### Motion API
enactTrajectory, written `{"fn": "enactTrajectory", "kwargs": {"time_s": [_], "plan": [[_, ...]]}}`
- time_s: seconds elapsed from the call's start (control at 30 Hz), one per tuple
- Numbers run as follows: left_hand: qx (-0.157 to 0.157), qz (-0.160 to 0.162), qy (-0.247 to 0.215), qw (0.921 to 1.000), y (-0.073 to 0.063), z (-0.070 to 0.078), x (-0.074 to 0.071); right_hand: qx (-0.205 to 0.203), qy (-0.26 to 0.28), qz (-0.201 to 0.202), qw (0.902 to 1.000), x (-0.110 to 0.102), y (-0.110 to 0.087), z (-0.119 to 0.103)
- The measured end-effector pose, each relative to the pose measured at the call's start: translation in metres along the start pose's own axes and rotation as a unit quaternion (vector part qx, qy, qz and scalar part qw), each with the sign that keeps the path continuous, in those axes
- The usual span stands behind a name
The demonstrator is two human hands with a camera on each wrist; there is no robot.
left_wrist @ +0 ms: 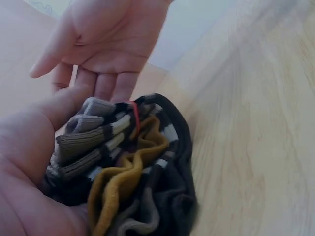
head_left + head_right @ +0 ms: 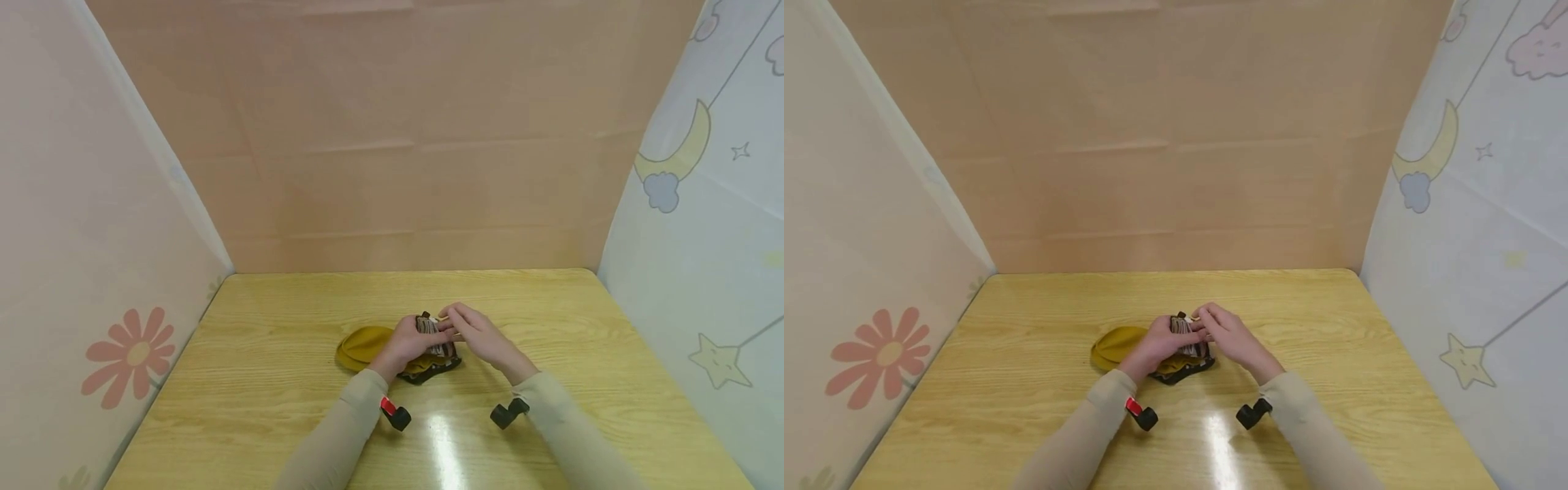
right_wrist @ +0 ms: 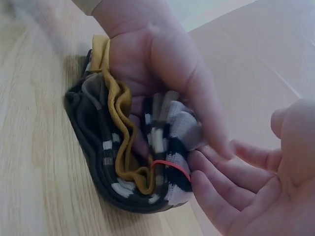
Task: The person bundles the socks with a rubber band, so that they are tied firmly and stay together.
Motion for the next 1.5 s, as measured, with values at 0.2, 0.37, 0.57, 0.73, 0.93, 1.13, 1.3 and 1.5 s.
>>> {"fn": "enactTrajectory", "kwargs": {"time_s": [0.2,0.37,0.57,0.73,0.93,1.13,1.3,1.5], "plan": [[0.017,-0.001,-0.034,0.9993,0.004,-0.008,0.0,-0.004,0.019,0.007,0.9998,-0.002,0.001,0.002],[0.03,-0.028,-0.092,0.9949,0.006,-0.014,-0.002,-0.056,-0.069,0.058,0.9943,-0.011,0.0,0.01],[0.031,-0.054,-0.154,0.9861,0.007,-0.02,-0.007,-0.109,-0.156,0.049,0.9806,-0.013,-0.003,0.022],[0.022,-0.061,-0.181,0.9812,0.008,-0.02,-0.008,-0.144,-0.172,0.041,0.9736,-0.009,-0.001,0.028],[0.02,-0.07,-0.189,0.9793,0.009,-0.02,-0.009,-0.183,-0.187,0.066,0.9629,-0.006,0.0,0.031],[0.018,-0.071,-0.19,0.9791,0.01,-0.021,-0.01,-0.222,-0.207,0.066,0.9507,-0.003,0.001,0.035],[0.018,-0.069,-0.189,0.9795,0.011,-0.021,-0.01,-0.234,-0.206,0.054,0.9487,-0.003,0.001,0.036],[0.013,-0.064,-0.189,0.9799,0.01,-0.022,-0.011,-0.256,-0.228,0.051,0.938,-0.004,-0.001,0.034]]}}
Point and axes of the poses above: each hand's wrist, its own y-axis towards the middle knuckle, its own x-axis out of the palm, z = x × y, the point moved 3 cm from there along y, towards the middle knuckle, and after that the axes turned 4 degrees about -z, right-handed, at the moved point
